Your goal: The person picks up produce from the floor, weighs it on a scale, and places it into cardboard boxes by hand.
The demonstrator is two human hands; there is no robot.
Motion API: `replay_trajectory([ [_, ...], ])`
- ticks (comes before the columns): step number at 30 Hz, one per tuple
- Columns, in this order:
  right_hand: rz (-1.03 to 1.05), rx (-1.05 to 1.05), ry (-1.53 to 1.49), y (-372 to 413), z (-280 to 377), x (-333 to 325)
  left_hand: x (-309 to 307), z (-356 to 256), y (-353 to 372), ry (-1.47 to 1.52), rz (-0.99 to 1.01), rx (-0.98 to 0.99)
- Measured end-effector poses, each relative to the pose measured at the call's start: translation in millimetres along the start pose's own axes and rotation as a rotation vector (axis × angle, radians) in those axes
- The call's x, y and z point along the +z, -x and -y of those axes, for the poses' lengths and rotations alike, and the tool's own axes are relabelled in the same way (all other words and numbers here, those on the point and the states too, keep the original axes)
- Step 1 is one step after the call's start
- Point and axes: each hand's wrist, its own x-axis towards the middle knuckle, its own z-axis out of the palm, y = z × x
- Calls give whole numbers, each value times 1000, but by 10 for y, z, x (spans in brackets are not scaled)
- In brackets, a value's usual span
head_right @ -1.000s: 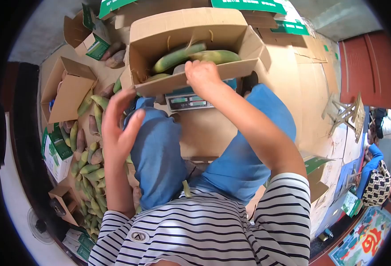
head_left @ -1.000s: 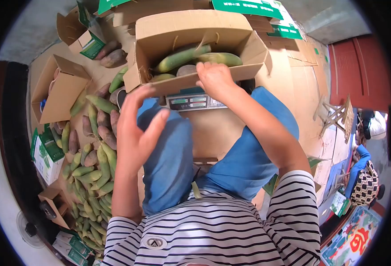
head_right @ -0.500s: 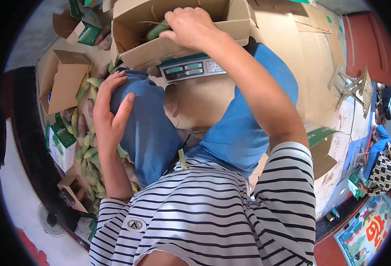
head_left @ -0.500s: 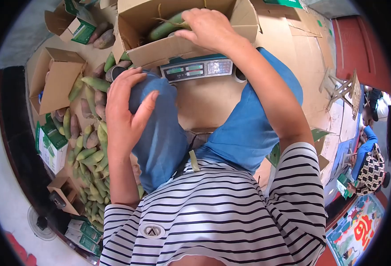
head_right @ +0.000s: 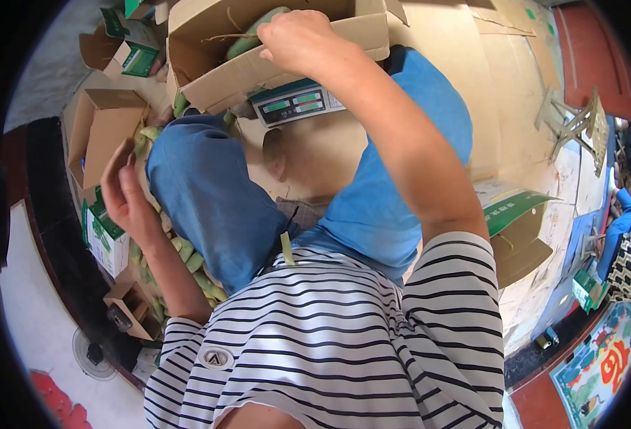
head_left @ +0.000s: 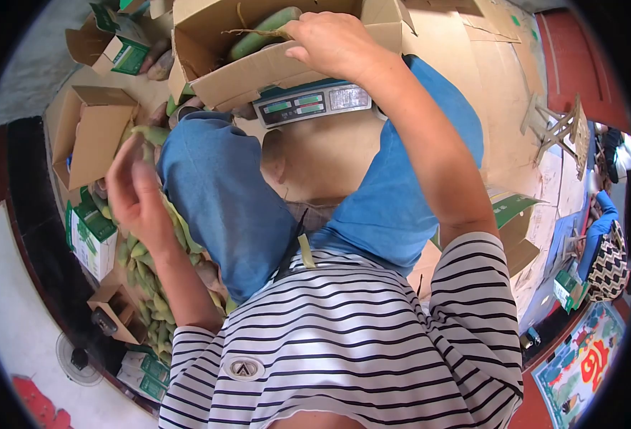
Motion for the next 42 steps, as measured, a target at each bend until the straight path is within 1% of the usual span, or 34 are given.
replay_trajectory([
  [1,-17,-8,1,20,-16,25,-110,99,-1,46,-113,-95],
  [4,-49,-17,3,90,-38,39,-432,777,135,-3,-252,-349],
  [5,-45,-13,6,118,-16,-53,-495,1073,242,1,-263,-478],
  [6,-42,-12,9,117,-10,-89,-494,1379,412,21,-242,-612],
  [7,-61,-25,27,89,-45,-7,-485,1657,604,59,-208,-756],
  [9,-88,-58,74,21,-152,239,-434,2059,975,135,-129,-980],
  [11,65,-53,58,-81,-220,345,-305,2343,1310,210,-29,-1157],
  [12,142,-57,50,-145,-240,376,-206,2434,1450,252,26,-1228],
  [14,173,-59,1,-188,-271,365,97,2640,1683,331,148,-1330],
  [18,194,-46,-76,-287,-229,350,782,2919,1810,480,322,-1431],
  [22,245,58,-61,-340,-122,294,1313,3069,1735,585,469,-1414],
  [25,253,78,-80,-354,-104,311,1275,3199,1626,568,568,-1358],
  [27,267,113,-102,-343,-118,338,1014,3222,1654,510,677,-1295],
  [29,270,93,-79,-343,-127,335,606,3192,1769,452,755,-1237],
  [31,260,63,-78,-337,-127,338,174,2983,1883,316,764,-1306],
  [32,248,44,-85,-329,-130,340,-29,2697,1806,180,772,-1444],
  [34,229,29,-91,-317,-152,363,-361,2715,2298,320,415,-1347],
  [36,258,56,-58,-324,-137,358,-801,2184,2110,309,212,-1305],
  [38,285,88,-41,-331,-121,338,-1175,1988,2000,200,79,-1333],
  [40,254,40,-55,-318,-178,372,-1453,2196,2035,-302,-143,-886],
  [41,238,12,-62,-318,-165,376,-1549,2264,1901,-602,-212,-761],
  [42,272,67,-77,-324,-114,343,-1649,2329,1727,-899,-278,-630],
])
